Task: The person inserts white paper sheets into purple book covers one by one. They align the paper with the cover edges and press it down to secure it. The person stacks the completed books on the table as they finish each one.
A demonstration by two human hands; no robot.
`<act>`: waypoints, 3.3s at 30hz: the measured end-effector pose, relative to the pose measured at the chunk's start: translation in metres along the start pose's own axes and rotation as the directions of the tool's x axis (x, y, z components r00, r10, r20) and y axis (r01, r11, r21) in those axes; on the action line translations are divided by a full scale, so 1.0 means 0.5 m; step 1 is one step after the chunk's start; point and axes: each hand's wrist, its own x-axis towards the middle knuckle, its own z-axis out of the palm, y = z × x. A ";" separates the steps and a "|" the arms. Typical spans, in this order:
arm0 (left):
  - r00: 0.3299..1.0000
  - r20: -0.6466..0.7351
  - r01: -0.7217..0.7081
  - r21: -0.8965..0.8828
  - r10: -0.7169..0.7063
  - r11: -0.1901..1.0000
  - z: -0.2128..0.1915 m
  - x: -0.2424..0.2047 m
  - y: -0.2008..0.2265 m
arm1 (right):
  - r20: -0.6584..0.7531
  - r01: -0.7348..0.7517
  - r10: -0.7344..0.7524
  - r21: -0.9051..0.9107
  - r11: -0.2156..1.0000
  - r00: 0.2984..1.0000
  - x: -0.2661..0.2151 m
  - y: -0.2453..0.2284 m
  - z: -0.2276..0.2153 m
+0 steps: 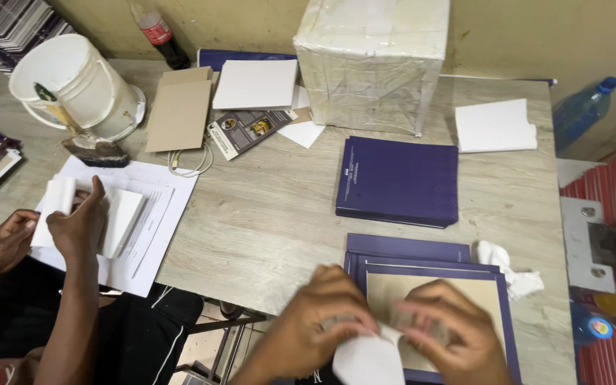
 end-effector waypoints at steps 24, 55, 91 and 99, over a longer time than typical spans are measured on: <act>0.562 -0.356 0.745 -0.175 -0.746 0.644 0.139 -0.015 -0.139 | -0.146 -0.888 0.898 0.147 0.435 0.415 -0.050 0.160 -0.157; 0.629 -0.577 0.308 -0.432 -0.522 0.848 0.191 -0.074 -0.123 | -0.387 -0.518 0.817 0.636 0.572 0.427 -0.103 0.055 -0.097; 0.580 -0.721 0.289 -0.253 -0.379 0.923 0.224 -0.068 -0.103 | -0.578 -0.555 0.667 0.393 0.733 0.471 -0.132 0.076 -0.061; 0.574 -0.732 0.212 -0.298 -0.366 0.931 0.229 -0.068 -0.097 | -0.555 -0.548 0.676 0.410 0.729 0.484 -0.127 0.065 -0.064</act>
